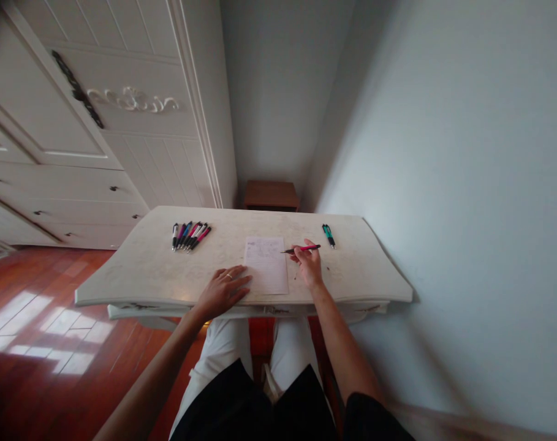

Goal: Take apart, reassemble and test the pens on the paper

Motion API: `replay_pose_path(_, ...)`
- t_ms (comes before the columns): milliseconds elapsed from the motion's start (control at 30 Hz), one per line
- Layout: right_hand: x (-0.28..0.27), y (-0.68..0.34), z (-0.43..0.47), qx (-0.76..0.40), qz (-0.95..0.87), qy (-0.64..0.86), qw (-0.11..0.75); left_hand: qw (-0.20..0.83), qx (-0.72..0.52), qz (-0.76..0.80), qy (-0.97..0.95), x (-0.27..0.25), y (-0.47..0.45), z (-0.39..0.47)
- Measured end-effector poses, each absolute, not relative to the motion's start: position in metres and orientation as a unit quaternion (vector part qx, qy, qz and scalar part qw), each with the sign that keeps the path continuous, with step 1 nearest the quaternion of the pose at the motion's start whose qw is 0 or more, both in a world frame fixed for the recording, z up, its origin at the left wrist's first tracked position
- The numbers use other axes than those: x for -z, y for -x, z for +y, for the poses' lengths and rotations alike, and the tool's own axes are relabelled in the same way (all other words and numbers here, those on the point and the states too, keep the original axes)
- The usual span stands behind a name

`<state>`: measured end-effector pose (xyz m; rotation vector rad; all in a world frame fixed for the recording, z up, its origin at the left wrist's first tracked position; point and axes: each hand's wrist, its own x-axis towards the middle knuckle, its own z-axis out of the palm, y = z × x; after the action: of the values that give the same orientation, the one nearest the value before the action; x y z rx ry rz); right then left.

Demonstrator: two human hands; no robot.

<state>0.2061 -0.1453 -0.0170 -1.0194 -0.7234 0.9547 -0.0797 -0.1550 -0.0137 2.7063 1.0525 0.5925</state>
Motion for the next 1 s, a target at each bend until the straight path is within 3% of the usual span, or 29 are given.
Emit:
replay_pose_path(867, 0.019, -0.223, -0.150, -0.397, -0.364, 0.500, 0.678, 0.088, -0.214, 0.357, -0.905, 0.024, 0.081, -0.149)
replay_pose_path(1000, 0.023, -0.258, -0.145, -0.343, -0.360, 0.545, 0.675, 0.084, -0.217, 0.357, -0.905, 0.025, 0.081, -0.149)
